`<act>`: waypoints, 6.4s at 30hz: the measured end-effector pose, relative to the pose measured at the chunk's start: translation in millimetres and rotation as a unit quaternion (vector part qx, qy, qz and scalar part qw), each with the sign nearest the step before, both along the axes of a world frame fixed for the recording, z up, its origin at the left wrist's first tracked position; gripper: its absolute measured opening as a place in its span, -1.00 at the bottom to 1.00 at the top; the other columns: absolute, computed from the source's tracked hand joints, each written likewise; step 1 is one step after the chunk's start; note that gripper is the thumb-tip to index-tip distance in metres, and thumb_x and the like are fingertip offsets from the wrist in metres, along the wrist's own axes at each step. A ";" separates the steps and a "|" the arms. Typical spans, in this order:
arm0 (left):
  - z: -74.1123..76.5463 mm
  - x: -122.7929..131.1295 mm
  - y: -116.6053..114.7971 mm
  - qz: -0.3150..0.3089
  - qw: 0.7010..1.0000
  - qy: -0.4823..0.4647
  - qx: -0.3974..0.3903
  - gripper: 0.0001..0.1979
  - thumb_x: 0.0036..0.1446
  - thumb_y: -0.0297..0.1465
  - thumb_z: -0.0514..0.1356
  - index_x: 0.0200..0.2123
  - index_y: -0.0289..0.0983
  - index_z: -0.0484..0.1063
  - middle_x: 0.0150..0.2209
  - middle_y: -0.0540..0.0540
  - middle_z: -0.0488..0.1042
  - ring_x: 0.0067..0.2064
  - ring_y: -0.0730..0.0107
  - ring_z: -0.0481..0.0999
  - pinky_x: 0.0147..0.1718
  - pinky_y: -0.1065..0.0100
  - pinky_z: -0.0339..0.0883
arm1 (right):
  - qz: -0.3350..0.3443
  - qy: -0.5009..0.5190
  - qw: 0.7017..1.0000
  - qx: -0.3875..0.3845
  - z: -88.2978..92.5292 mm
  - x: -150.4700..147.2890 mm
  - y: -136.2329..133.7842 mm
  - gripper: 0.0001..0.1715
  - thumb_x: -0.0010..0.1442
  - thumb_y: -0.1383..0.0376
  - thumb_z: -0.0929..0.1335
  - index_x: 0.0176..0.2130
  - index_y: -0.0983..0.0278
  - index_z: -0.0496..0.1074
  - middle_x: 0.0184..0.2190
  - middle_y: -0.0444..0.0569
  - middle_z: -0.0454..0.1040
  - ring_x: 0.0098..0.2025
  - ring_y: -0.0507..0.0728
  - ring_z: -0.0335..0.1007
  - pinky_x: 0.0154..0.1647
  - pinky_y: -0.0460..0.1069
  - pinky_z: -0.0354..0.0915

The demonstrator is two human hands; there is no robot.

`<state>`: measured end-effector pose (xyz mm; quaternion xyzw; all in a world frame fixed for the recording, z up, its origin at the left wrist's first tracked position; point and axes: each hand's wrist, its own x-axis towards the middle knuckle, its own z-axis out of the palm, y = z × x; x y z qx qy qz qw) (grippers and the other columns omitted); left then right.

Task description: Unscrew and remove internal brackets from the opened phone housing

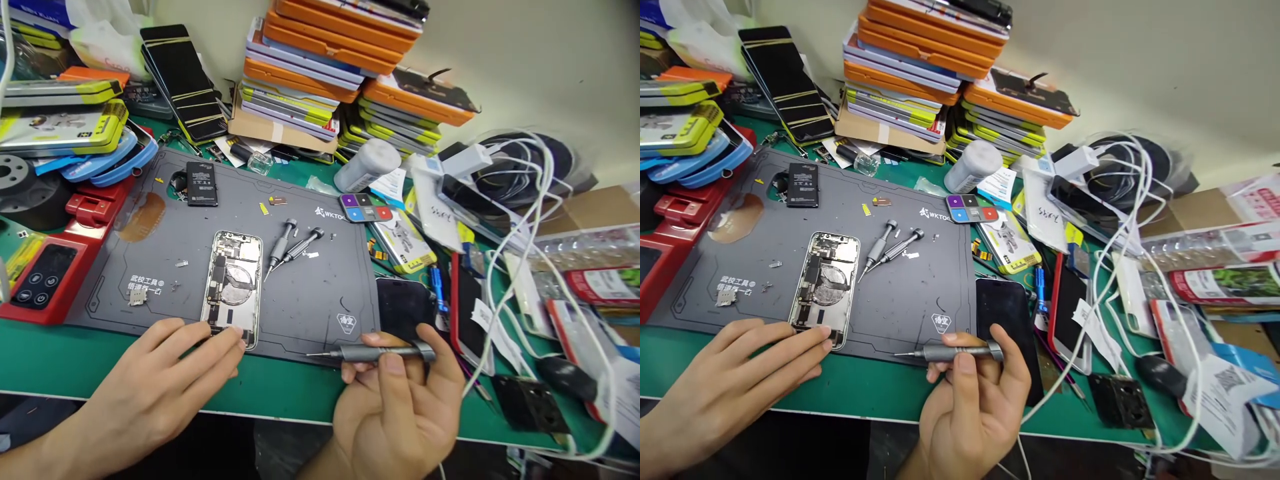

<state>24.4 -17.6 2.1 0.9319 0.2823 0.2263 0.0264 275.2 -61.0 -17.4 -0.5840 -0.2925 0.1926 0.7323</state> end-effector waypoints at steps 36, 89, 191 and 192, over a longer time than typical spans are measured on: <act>-20.4 13.5 -16.5 0.104 0.986 -0.127 -0.002 -0.76 0.54 -0.38 0.20 0.14 -0.33 0.57 0.16 -0.06 0.67 -0.16 0.38 0.68 -0.21 0.27 0.50 | 0.196 0.017 0.980 -0.020 3.6 -65.8 5.1 -0.61 0.60 0.19 0.39 0.32 0.02 0.31 -0.22 -0.19 0.54 -0.49 -0.02 0.48 -0.53 -0.17 0.49; -23.7 8.4 -18.6 0.072 0.994 -0.084 -0.004 -0.68 0.51 -0.43 0.24 0.25 -0.36 0.51 0.31 -0.03 0.55 -0.13 0.32 0.67 -0.20 0.17 0.51 | 0.224 0.006 0.974 -0.034 -0.9 -67.2 8.3 -0.61 0.63 0.22 0.32 0.36 0.05 0.26 -0.19 -0.14 0.52 -0.46 0.00 0.47 -0.49 -0.12 0.53; -24.4 10.3 -20.0 0.074 0.989 -0.129 -0.003 -0.73 0.50 -0.48 0.22 0.18 -0.37 0.55 0.17 -0.11 0.66 -0.15 0.35 0.69 -0.20 0.25 0.52 | 0.248 -0.018 0.968 -0.024 -4.0 -69.0 12.4 -0.56 0.63 0.22 0.32 0.39 0.08 0.22 -0.23 -0.13 0.52 -0.34 0.06 0.55 -0.43 -0.13 0.54; -24.2 10.1 -19.7 0.071 0.990 -0.125 -0.001 -0.73 0.50 -0.49 0.21 0.18 -0.37 0.55 0.17 -0.11 0.66 -0.14 0.34 0.69 -0.21 0.24 0.52 | 0.248 -0.019 0.968 -0.024 -4.0 -69.1 12.2 -0.56 0.63 0.22 0.32 0.39 0.08 0.22 -0.23 -0.13 0.51 -0.36 0.06 0.55 -0.45 -0.13 0.54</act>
